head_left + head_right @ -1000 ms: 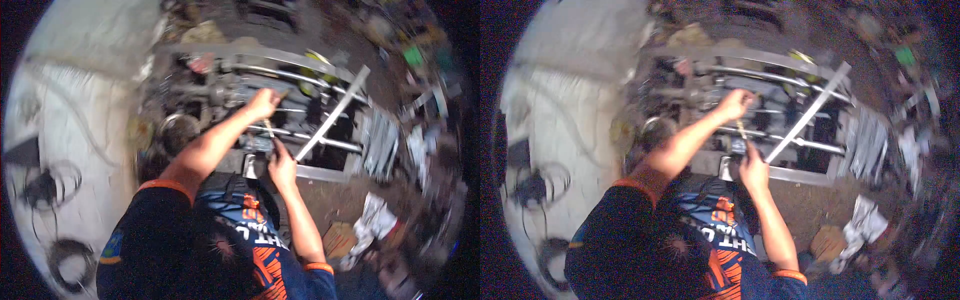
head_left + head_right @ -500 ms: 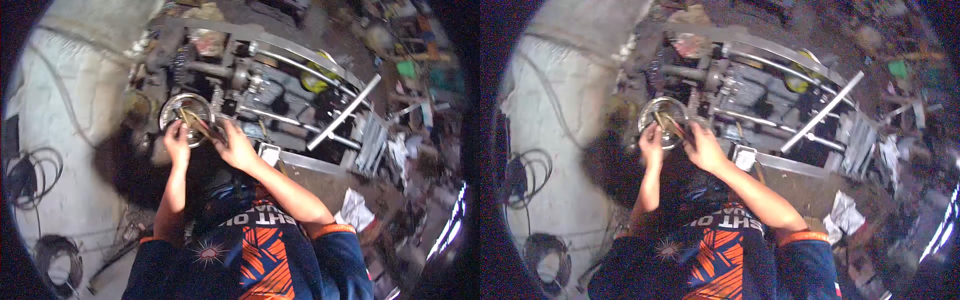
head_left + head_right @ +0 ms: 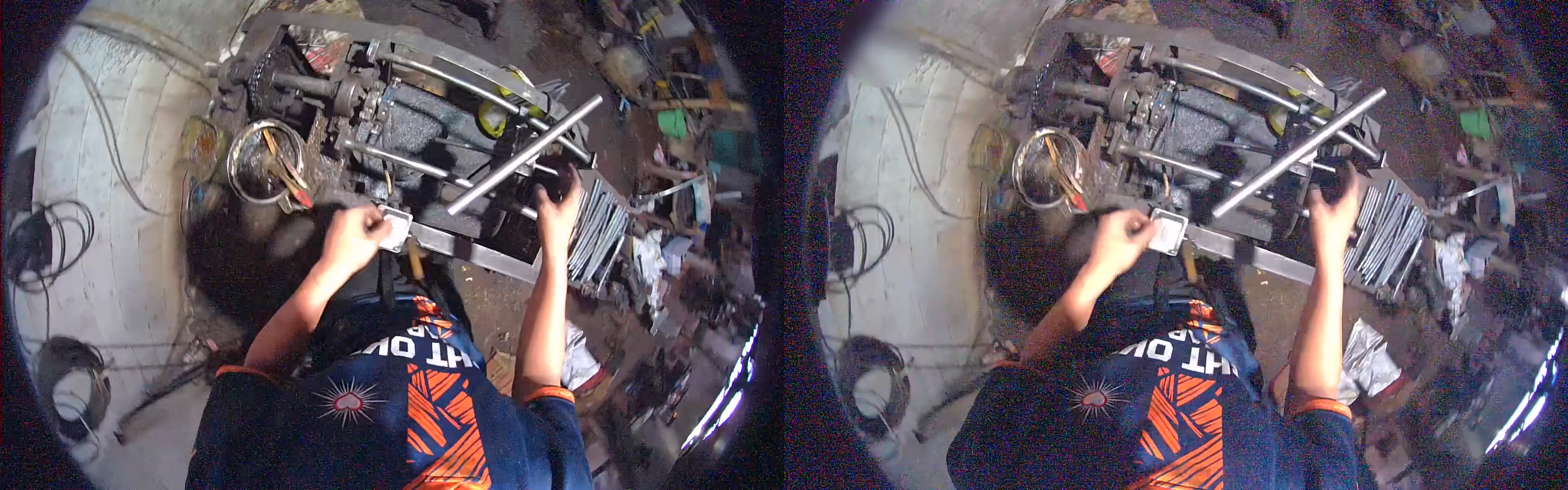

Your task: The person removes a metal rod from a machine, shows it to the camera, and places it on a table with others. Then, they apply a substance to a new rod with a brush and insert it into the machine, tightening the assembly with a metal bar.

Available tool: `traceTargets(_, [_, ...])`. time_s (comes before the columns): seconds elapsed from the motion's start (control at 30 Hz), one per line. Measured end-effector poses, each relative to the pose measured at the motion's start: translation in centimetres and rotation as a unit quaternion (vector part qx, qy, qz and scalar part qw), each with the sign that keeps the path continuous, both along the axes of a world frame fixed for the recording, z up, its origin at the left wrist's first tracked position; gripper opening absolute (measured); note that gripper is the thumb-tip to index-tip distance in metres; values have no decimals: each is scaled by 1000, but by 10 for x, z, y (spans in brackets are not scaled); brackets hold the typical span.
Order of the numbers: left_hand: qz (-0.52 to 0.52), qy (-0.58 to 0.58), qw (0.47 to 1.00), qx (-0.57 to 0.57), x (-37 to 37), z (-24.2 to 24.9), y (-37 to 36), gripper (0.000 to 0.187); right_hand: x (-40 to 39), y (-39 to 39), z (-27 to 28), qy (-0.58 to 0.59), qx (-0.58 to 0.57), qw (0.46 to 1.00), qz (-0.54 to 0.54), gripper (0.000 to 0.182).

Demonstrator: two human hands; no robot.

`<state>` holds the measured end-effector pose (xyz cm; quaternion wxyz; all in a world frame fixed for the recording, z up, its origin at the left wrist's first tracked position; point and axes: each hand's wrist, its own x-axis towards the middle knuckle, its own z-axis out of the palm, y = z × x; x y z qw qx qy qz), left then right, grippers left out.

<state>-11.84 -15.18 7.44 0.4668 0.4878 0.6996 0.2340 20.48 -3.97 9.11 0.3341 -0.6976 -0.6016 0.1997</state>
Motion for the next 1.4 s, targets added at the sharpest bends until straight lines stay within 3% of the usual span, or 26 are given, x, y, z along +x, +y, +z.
traceTargets(0.07, [-96,148,977,-122,40,4,-15,38,18,22,-24,-66,-13,995,70,74])
traceTargets(0.13, [-58,69,958,-273,69,-12,-35,41,8,37,-18,-80,-25,988,128,87])
traceTargets(0.23, [35,-60,957,-280,93,-50,-68,37,11,58,-45,-64,-14,980,185,80])
traceTargets(0.3, [71,-84,957,-268,97,-68,-85,35,9,68,-55,-36,4,983,179,64])
traceTargets(0.4, [125,-117,954,-246,102,-74,-96,33,4,85,-70,51,-14,986,156,42])
traceTargets(0.47, [62,214,965,-141,119,-81,-103,30,-1,88,-78,128,-9,980,152,36])
traceTargets(0.5, [77,196,971,-111,116,-130,-120,28,0,90,-86,121,10,981,151,34])
traceTargets(0.53, [93,203,965,-140,121,-134,-118,33,2,92,-96,114,29,982,148,33])
traceTargets(0.57, [88,185,972,-117,120,-132,-120,33,5,95,-111,46,174,969,166,30])
traceTargets(0.6, [82,165,978,-96,118,-130,-118,33,8,95,-112,79,94,978,170,34])
traceTargets(0.7, [-8,188,968,-165,104,-93,-106,31,3,88,-102,117,58,980,148,39])
traceTargets(0.73, [-13,186,968,-167,100,-76,-94,31,2,89,-105,91,115,977,152,38])
traceTargets(0.8, [-9,190,979,-71,86,-36,-48,23,0,88,-116,247,22,963,101,41])
traceTargets(0.87, [89,102,990,36,82,5,1,30,-6,88,-129,340,22,938,70,34])
traceTargets(0.93, [70,108,951,281,84,26,42,33,-9,90,-142,343,60,932,104,33])
traceTargets(0.97, [53,110,941,316,88,31,60,34,-24,85,-124,492,23,867,72,33])
traceTargets(1.0, [34,113,930,349,94,30,75,34,-23,86,-126,380,56,917,109,32])
traceTargets(1.03, [21,83,920,383,102,20,89,32,-26,88,-128,355,78,924,119,30])
traceTargets(1.07, [10,132,929,345,109,15,95,26,-29,90,-130,330,102,929,130,28])
traceTargets(1.17, [26,285,904,319,111,0,97,45,-35,89,-121,447,53,884,129,24])
traceTargets(1.27, [-33,340,896,284,109,9,97,52,-37,88,-115,351,54,925,136,23])
traceTargets(1.4, [23,346,885,311,106,-2,96,55,-50,90,-109,367,28,920,134,22])
